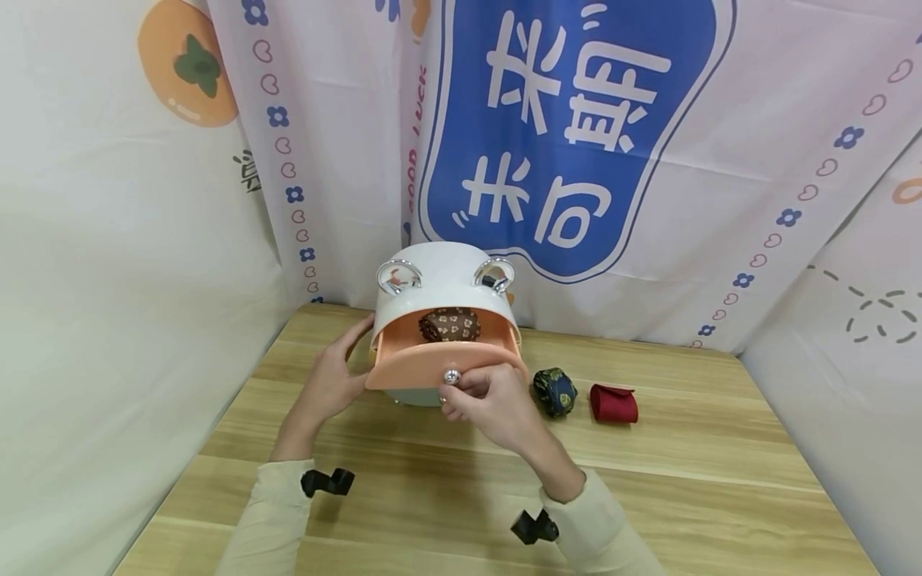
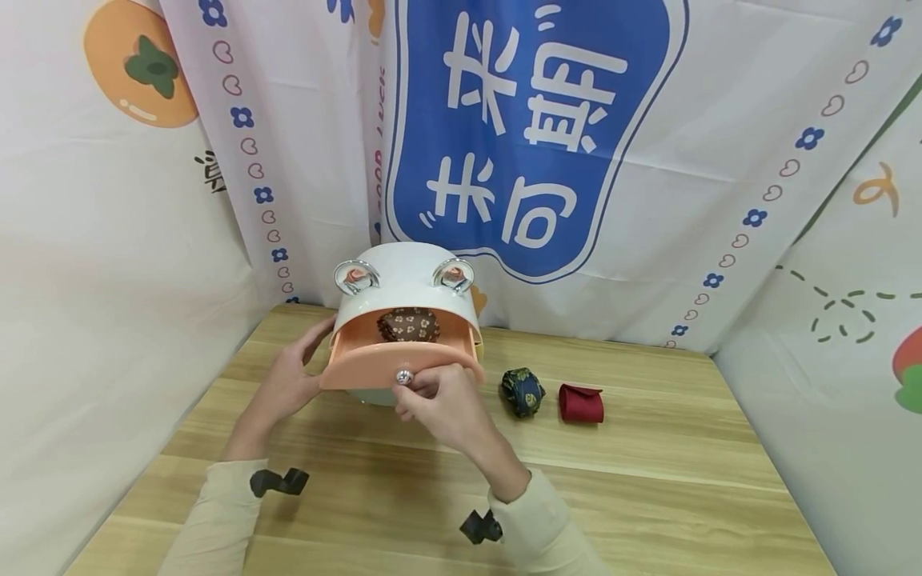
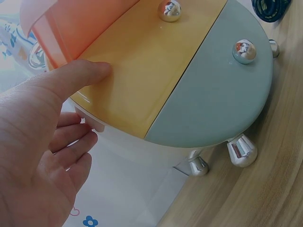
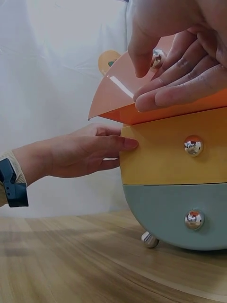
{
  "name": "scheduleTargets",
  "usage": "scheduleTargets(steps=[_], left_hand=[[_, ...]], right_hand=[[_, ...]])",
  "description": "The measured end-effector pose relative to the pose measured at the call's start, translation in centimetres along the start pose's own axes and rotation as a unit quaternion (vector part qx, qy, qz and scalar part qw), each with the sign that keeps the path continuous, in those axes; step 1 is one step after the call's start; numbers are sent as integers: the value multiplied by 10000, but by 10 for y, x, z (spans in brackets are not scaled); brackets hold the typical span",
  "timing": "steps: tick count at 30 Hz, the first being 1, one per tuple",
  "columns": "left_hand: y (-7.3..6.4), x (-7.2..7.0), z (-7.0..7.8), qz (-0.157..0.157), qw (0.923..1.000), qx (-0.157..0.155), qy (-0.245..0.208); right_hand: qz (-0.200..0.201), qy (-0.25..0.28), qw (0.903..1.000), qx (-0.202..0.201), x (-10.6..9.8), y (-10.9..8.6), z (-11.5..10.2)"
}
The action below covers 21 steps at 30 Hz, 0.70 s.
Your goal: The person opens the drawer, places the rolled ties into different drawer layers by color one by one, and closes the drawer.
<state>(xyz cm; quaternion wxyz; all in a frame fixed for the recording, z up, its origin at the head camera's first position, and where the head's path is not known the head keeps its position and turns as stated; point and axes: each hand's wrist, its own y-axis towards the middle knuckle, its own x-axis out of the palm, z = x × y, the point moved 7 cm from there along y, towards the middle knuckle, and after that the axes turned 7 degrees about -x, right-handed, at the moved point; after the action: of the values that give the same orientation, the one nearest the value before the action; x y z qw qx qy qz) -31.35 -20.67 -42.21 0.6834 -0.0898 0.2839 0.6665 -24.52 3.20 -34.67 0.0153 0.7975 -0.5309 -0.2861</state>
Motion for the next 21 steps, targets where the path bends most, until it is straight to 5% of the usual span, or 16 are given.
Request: scheduleTargets(steps=[9, 21], left_hand=[[-1, -1, -1, 19, 9998, -149, 149], [-1, -1, 3, 61, 9999, 82, 78]], right_hand=[[-59, 95, 9999, -85, -2, 3, -6], [-16, 67, 10000, -7, -3, 13, 1]])
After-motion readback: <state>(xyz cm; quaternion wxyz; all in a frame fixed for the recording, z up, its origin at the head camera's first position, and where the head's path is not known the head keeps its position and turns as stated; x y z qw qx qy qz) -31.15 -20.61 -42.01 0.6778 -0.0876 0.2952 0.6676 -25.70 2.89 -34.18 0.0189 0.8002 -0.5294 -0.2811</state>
